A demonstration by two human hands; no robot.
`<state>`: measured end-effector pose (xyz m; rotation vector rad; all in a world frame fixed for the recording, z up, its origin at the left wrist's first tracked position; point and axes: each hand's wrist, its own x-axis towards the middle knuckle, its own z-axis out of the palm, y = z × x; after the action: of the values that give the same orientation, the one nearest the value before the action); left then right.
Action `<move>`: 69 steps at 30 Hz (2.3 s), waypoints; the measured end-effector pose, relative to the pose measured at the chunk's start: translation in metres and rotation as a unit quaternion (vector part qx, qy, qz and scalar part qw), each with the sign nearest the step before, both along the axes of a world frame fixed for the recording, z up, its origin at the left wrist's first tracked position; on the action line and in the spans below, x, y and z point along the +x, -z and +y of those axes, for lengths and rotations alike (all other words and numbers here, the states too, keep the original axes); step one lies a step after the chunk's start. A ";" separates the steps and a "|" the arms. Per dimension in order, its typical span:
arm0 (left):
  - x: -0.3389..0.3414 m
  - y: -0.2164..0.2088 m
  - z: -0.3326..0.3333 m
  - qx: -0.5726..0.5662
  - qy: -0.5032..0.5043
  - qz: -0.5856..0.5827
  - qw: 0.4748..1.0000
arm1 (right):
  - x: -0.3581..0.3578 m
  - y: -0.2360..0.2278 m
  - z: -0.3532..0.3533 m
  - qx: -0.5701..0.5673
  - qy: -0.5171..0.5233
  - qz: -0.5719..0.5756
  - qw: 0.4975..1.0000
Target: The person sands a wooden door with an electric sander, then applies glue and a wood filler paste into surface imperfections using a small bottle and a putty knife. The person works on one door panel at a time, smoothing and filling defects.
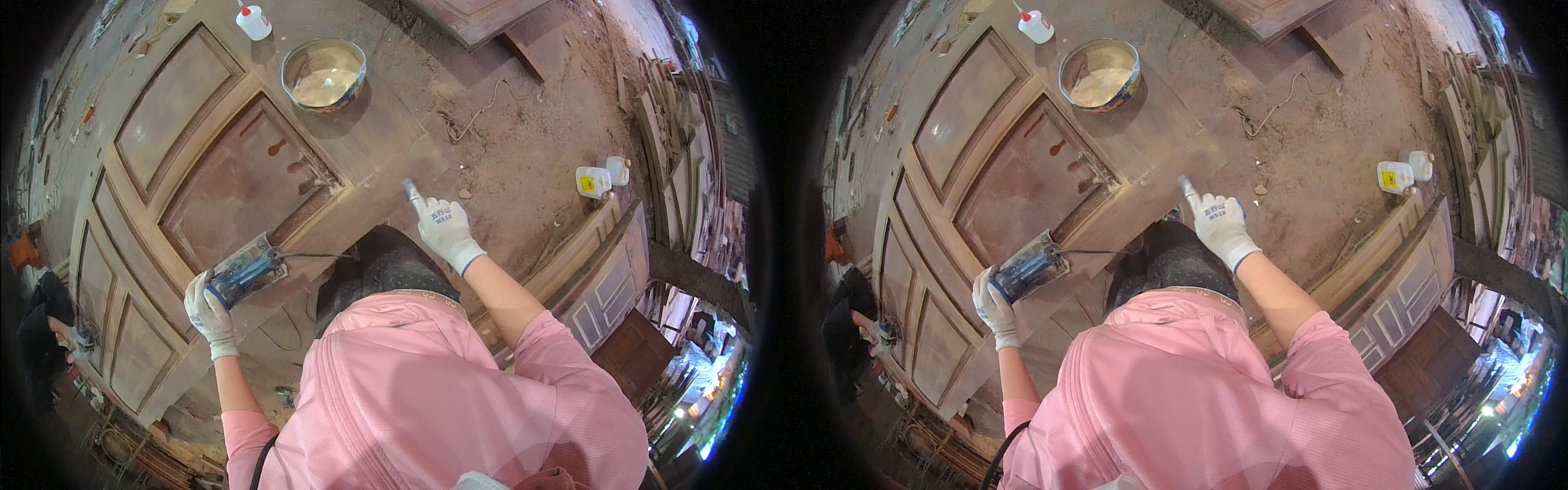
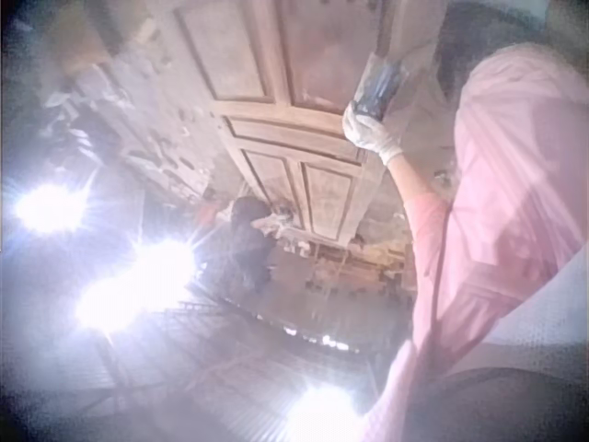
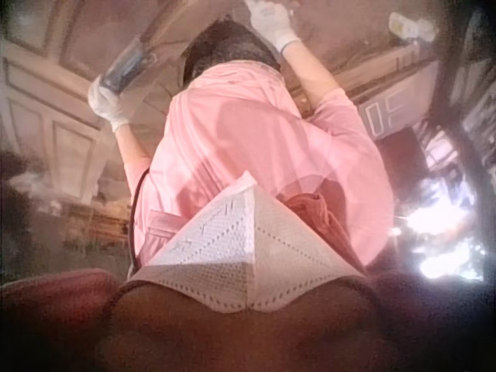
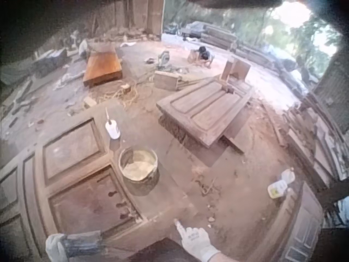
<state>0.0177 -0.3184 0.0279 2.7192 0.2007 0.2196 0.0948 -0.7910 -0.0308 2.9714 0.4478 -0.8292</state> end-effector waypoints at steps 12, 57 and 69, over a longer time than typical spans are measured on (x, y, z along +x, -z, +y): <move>0.013 -0.038 0.012 0.059 0.237 0.166 0.955 | 0.003 -0.002 -0.002 0.108 0.063 0.018 0.992; -0.552 0.157 -0.315 -0.517 -0.693 0.298 0.404 | 0.028 -0.081 0.469 0.092 -0.476 -0.233 0.843; -0.308 0.219 -0.470 -0.587 -0.795 -0.017 0.156 | -0.206 -0.026 0.673 0.151 -0.805 -0.049 0.571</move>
<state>-0.2900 -0.7881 -0.1912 -0.0581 1.9657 0.3501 -0.1116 -0.1181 -0.0053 1.3234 2.6527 -0.2207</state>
